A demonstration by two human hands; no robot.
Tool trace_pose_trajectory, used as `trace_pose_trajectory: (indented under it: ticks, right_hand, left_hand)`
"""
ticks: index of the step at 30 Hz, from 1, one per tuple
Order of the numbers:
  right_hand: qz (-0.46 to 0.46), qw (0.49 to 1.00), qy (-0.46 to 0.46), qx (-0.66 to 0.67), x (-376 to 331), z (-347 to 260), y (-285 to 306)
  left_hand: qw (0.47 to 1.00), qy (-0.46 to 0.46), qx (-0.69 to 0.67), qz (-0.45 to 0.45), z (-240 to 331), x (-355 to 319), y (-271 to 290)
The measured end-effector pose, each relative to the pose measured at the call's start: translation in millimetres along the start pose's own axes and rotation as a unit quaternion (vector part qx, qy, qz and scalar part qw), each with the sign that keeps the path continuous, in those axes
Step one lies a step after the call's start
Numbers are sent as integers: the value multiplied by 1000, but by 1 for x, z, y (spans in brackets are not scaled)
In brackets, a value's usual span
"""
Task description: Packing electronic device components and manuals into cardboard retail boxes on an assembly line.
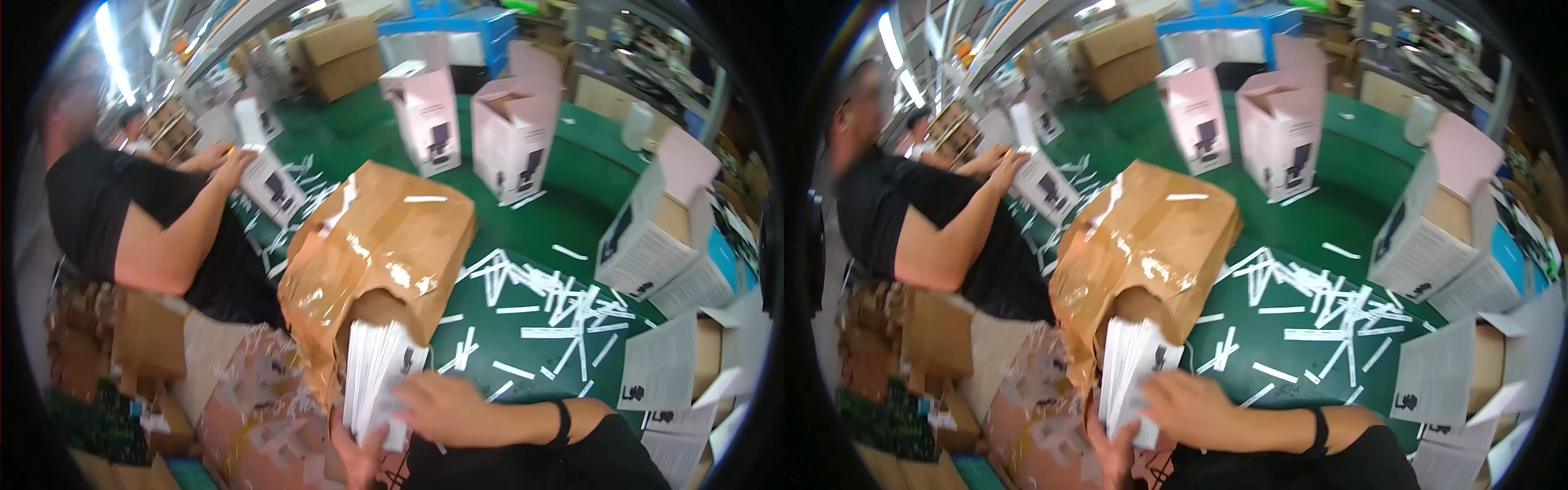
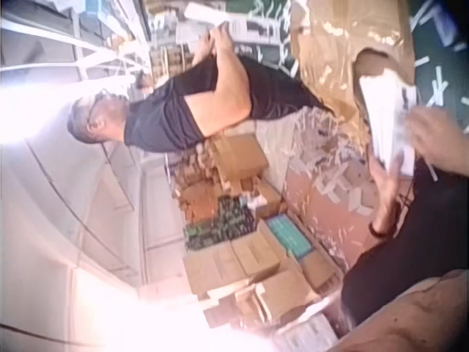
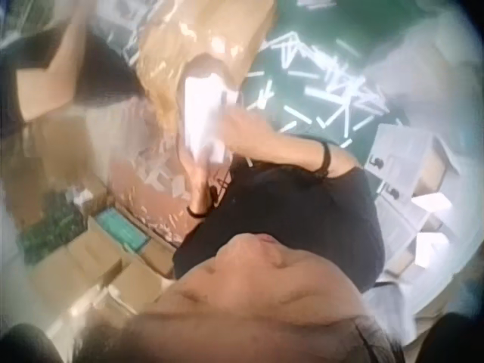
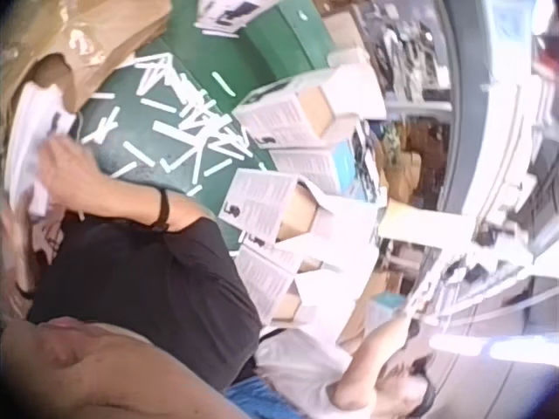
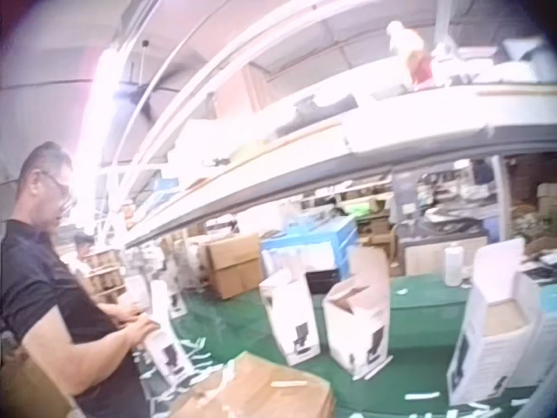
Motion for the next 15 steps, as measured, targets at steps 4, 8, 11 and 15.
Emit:
trace_pose_trajectory:
  ticks: [4, 8, 11, 15]
  right_hand:
    - [-39, 989, -93, 109, -10, -10, -32]
    - [-113, 962, -116, 220, -10, -26, -3]
    - [-168, 961, -95, 198, -24, -46, 32]
    - [10, 935, -179, 305, -52, 29, 91]
  left_hand:
    - [994, 105, -4, 12, -21, -42, 33]
    - [983, -18, 132, -127, -9, -38, 40]
    - [984, 11, 43, -172, -2, -32, 22]
    - [969, 130, -54, -202, -9, 1, -4]
Point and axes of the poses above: each hand's wrist, its own x-axis towards the middle knuckle, its own y-axis out of the back of the hand, z = x × y, the point moved 8 cm from there along x, towards the middle knuckle
